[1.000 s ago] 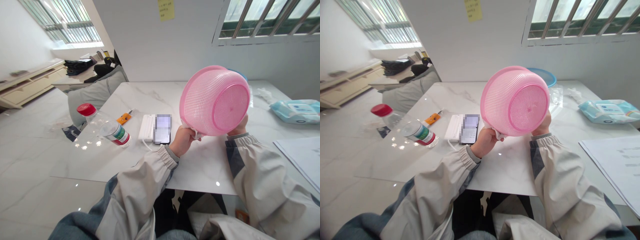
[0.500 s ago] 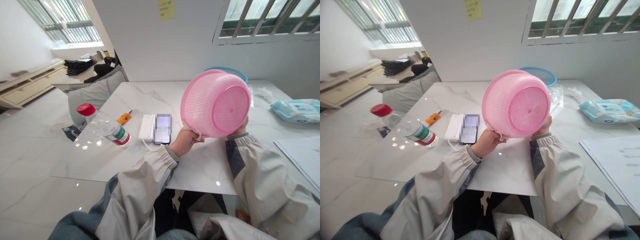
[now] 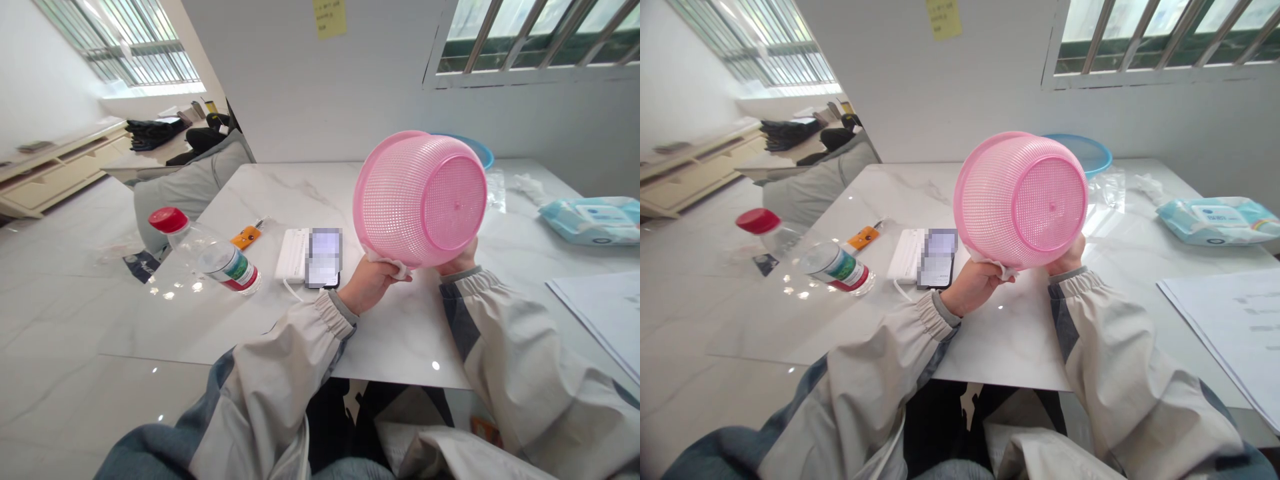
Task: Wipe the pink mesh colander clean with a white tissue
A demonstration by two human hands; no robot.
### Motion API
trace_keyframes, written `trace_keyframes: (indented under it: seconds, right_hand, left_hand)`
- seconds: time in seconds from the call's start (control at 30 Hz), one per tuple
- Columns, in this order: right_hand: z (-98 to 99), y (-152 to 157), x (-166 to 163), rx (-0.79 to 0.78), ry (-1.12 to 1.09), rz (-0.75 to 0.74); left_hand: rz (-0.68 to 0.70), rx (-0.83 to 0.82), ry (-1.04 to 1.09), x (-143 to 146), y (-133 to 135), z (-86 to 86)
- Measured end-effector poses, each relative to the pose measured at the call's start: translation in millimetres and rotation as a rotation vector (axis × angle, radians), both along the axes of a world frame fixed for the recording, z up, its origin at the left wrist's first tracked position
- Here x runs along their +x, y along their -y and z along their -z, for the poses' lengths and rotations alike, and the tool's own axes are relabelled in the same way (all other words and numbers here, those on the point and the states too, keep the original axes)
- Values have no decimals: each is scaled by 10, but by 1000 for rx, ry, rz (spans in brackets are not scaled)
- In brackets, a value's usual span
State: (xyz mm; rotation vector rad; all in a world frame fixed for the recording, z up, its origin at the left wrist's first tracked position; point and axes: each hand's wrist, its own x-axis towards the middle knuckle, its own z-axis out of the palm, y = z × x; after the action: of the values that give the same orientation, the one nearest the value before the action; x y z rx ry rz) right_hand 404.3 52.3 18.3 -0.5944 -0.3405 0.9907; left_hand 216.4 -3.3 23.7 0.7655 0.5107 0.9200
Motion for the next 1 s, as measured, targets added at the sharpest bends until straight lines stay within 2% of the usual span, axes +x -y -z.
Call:
trace_keyframes:
  seconds: [0.23,0.4,0.5,0.6,0.8,1.0]
  right_hand:
    - [-24,-21,24,21,0,-27]
    - [-122,1,21,-11,-11,-1]
    - [-165,10,77,38,-9,-28]
    - [-137,-6,166,79,9,-52]
    - [-35,-49,232,60,27,-49]
    - [-118,-25,163,33,-4,6]
  left_hand:
    - [11,24,-16,0,-24,-17]
    - [-18,33,-39,-2,-42,-29]
    - [-21,36,-36,-2,-61,-7]
    - [-21,40,-16,-3,-73,22]
    - [-53,26,-23,2,-82,55]
    - [-103,0,-77,-1,-81,48]
